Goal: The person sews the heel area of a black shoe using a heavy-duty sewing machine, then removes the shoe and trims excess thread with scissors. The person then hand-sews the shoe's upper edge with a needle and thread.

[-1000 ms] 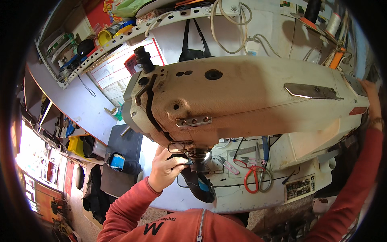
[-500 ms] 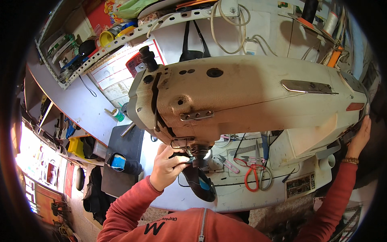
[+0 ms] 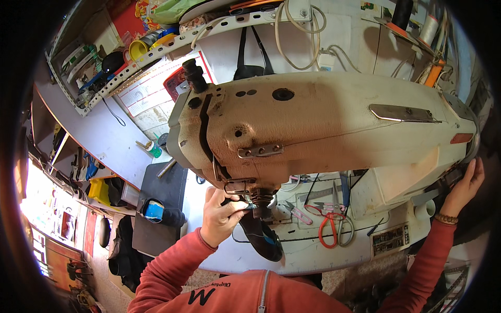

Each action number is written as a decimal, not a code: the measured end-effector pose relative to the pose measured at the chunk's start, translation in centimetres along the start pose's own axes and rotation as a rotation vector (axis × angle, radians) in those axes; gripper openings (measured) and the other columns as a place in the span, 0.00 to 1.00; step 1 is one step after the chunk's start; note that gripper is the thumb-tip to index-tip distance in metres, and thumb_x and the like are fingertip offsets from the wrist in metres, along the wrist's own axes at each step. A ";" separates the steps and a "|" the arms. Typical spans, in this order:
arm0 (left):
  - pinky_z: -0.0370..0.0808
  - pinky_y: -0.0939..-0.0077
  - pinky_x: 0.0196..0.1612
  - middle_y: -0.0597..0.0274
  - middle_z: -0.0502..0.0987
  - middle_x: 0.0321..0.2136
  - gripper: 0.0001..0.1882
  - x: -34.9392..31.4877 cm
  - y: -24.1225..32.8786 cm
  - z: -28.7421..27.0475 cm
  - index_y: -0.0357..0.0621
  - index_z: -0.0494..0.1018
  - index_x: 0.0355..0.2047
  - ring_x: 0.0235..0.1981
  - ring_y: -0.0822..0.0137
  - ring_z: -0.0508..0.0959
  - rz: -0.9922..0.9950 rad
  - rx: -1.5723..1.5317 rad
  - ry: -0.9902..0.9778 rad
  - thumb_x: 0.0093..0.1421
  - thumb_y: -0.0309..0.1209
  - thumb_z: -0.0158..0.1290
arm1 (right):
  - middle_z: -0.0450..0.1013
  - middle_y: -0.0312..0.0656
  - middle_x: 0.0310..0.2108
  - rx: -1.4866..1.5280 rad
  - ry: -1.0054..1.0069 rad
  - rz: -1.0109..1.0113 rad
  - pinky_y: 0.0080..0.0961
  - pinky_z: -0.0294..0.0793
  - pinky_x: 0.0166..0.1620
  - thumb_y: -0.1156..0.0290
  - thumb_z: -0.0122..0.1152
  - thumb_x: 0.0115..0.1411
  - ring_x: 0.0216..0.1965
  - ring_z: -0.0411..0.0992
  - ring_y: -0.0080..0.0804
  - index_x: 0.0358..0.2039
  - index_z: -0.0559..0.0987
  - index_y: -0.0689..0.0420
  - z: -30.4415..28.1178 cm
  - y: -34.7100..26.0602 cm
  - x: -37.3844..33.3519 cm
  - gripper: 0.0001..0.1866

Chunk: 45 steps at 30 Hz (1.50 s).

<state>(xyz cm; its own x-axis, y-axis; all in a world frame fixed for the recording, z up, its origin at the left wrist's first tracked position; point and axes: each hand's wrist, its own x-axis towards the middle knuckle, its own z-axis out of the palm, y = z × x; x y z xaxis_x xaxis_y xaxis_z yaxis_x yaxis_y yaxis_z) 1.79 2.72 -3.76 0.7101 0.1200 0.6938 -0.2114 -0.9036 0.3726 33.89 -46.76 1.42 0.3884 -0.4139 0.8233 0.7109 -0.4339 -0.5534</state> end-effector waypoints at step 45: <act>0.69 0.76 0.49 0.60 0.78 0.41 0.17 3.7 -6.5 -2.1 0.34 0.73 0.49 0.42 0.71 0.74 -0.484 -0.485 -0.607 0.63 0.31 0.52 | 0.73 0.46 0.42 0.448 -1.295 0.118 0.35 0.68 0.52 0.69 0.64 0.55 0.46 0.71 0.42 0.48 0.73 0.62 6.2 -24.0 -25.4 0.21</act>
<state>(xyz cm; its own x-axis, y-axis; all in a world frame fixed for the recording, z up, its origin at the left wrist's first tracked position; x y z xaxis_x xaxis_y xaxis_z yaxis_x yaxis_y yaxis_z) 4.42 9.84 -2.31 0.9968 0.0796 0.0021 0.0400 -0.5226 0.8517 10.64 -20.90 -5.43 0.5476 0.7119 0.4397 0.6667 -0.0536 -0.7434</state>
